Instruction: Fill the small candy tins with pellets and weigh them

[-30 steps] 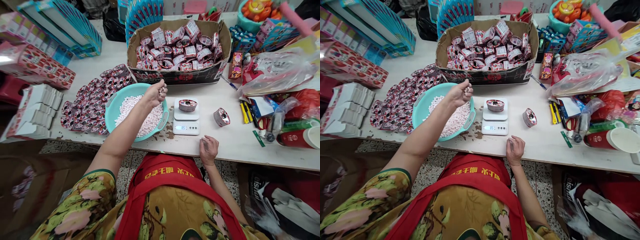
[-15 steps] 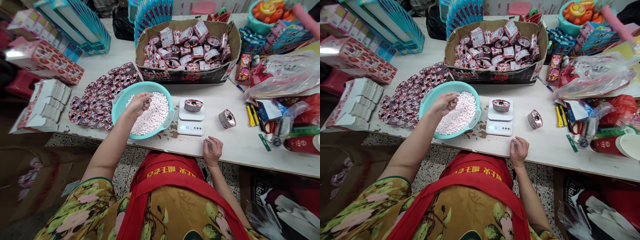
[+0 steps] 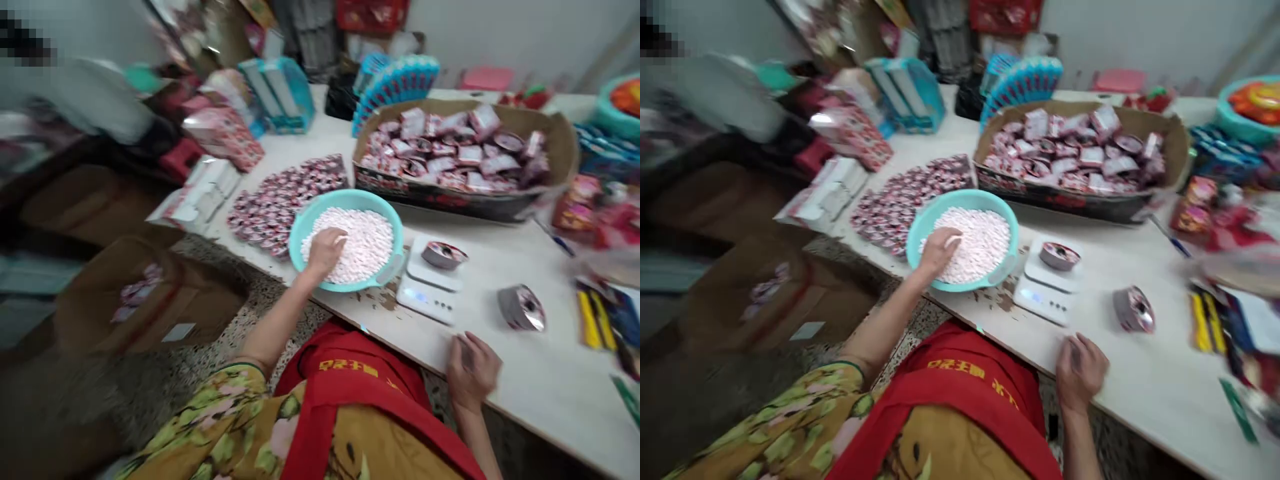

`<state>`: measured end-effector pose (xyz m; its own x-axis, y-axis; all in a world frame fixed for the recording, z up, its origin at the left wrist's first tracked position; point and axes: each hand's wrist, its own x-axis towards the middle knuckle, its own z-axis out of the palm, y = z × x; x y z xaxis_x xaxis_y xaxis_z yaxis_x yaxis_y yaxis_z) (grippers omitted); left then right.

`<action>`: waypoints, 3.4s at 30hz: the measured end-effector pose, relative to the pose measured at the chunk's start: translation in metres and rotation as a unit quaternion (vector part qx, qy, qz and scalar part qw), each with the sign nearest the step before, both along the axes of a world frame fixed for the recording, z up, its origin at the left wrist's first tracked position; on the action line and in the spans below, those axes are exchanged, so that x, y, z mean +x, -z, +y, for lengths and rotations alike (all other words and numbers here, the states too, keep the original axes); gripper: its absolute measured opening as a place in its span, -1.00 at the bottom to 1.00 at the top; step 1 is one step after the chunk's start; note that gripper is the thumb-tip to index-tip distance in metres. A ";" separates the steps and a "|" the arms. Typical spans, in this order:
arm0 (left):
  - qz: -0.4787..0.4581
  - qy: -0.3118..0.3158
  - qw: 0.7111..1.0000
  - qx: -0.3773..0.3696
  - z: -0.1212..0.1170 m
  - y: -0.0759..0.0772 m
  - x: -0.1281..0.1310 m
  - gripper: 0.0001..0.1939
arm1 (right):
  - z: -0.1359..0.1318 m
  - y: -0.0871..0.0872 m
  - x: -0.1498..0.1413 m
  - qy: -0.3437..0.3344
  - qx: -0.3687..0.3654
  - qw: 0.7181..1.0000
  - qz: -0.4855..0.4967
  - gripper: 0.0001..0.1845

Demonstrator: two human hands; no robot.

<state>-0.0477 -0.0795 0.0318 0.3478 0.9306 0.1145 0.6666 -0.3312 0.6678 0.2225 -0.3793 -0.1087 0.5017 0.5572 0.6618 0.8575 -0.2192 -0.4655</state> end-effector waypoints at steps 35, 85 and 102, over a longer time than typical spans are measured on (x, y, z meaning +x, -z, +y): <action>-0.334 -0.038 0.893 -0.298 0.029 0.008 -0.040 -0.90 | 0.016 -0.013 0.007 -0.034 0.061 0.989 -0.128 -0.85; -0.170 0.246 0.898 -0.323 0.028 -0.035 0.188 -0.92 | 0.005 -0.011 -0.015 -0.012 -0.003 1.000 -0.006 -0.89; -0.151 0.121 0.935 -0.297 0.053 -0.003 0.029 -0.86 | 0.005 -0.003 -0.015 0.013 -0.007 1.000 0.007 -0.95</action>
<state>-0.0186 -0.0265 0.0346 0.5915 0.7592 -0.2716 0.3717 0.0422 0.9274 0.2079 -0.3740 -0.1061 0.5254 0.5531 0.6466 0.8447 -0.2477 -0.4744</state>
